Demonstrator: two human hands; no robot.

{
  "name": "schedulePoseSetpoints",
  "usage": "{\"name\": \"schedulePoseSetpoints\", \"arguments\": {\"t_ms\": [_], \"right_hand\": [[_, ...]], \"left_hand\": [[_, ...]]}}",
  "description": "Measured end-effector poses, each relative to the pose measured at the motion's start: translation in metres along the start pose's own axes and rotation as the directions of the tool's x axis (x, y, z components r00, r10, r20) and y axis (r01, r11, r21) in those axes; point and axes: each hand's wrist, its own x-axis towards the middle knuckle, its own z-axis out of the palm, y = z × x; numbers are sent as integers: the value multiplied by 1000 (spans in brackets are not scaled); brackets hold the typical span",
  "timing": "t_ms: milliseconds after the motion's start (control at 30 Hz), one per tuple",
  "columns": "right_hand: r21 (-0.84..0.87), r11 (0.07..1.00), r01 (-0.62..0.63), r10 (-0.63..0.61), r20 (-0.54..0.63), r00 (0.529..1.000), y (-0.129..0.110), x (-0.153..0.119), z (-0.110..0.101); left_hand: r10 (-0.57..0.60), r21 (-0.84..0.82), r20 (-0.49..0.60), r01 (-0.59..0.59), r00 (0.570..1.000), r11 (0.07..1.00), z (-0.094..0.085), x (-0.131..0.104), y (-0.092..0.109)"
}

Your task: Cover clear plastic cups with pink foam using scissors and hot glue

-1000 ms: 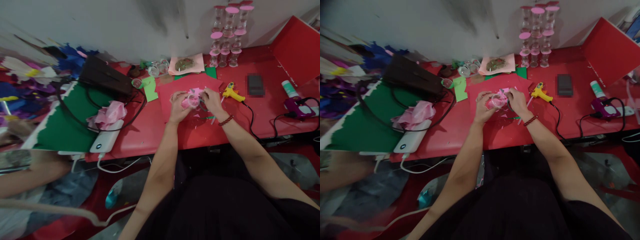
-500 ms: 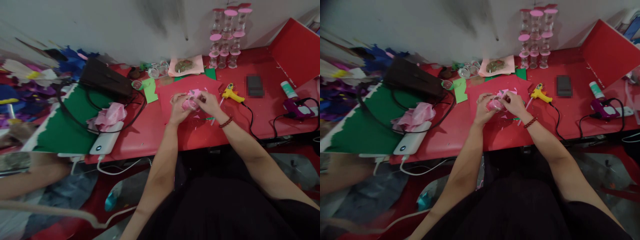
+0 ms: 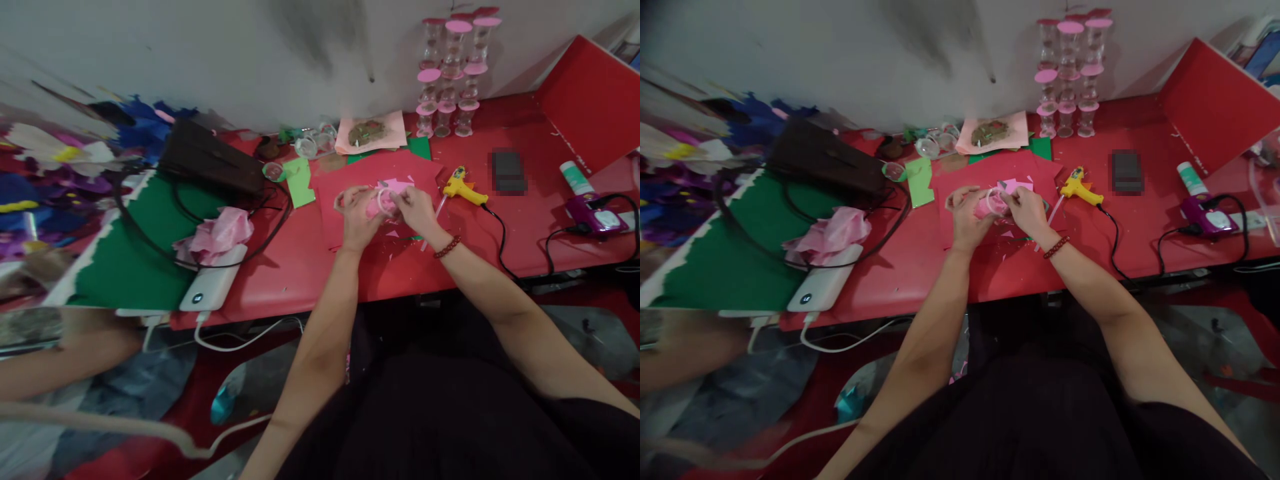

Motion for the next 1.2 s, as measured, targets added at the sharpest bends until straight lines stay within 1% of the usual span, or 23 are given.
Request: {"name": "schedulePoseSetpoints", "arguments": {"t_ms": [100, 167, 233, 300, 400, 467, 533, 633, 767, 867, 933, 967, 1000, 1067, 1133, 1200], "right_hand": [[-167, 984, 68, -66, 18, 998, 0, 1, -2], [-300, 947, 115, -110, 34, 993, -1, 1, -4], [-415, 901, 129, -122, 43, 992, -2, 1, -6], [-485, 863, 139, -121, 69, 990, -3, 2, -9], [-517, 835, 189, -144, 127, 981, -4, 4, -15], [-485, 845, 226, -173, 153, 973, -2, 8, -19], [-420, 876, 239, -198, 140, 970, 1, 12, -21], [-303, 928, 218, -209, 61, 976, 7, 16, -22], [-152, 976, 153, -162, -47, 986, 10, 18, -18], [-22, 994, 110, -112, -155, 981, 9, 17, -17], [52, 991, 125, -113, -198, 974, 7, 16, -17], [74, 987, 146, -130, -189, 973, 5, 16, -17], [85, 982, 167, -152, -156, 976, 4, 15, -17], [72, 979, 189, -186, -47, 982, 2, 13, -16], [31, 984, 173, -174, 34, 984, 1, 10, -13], [10, 992, 125, -126, 33, 992, 2, 7, -9]], "left_hand": [[-10, -17, 22, 11, 1000, 1000, -3, 1, -1], [1, -39, 28, 0, 1000, 999, -4, 1, -3], [18, -68, 33, -16, 999, 998, -4, 1, -6], [28, -100, 33, -25, 999, 995, -4, 1, -10], [40, -139, 43, -33, 998, 990, -3, 2, -17], [46, -165, 54, -37, 997, 986, -3, 3, -20], [47, -194, 65, -34, 997, 980, -3, 4, -21], [51, -214, 88, -31, 995, 976, -2, 5, -20], [65, -214, 107, -41, 992, 976, -2, 5, -18], [66, -217, 121, -38, 990, 975, -3, 5, -17], [66, -215, 129, -37, 989, 976, -4, 4, -17], [63, -213, 128, -34, 990, 977, -5, 4, -17], [58, -209, 124, -31, 991, 977, -5, 3, -17], [53, -198, 117, -29, 992, 980, -6, 3, -17], [66, -183, 118, -44, 991, 982, -7, 2, -17], [87, -160, 105, -69, 991, 985, -7, 2, -15]]}}
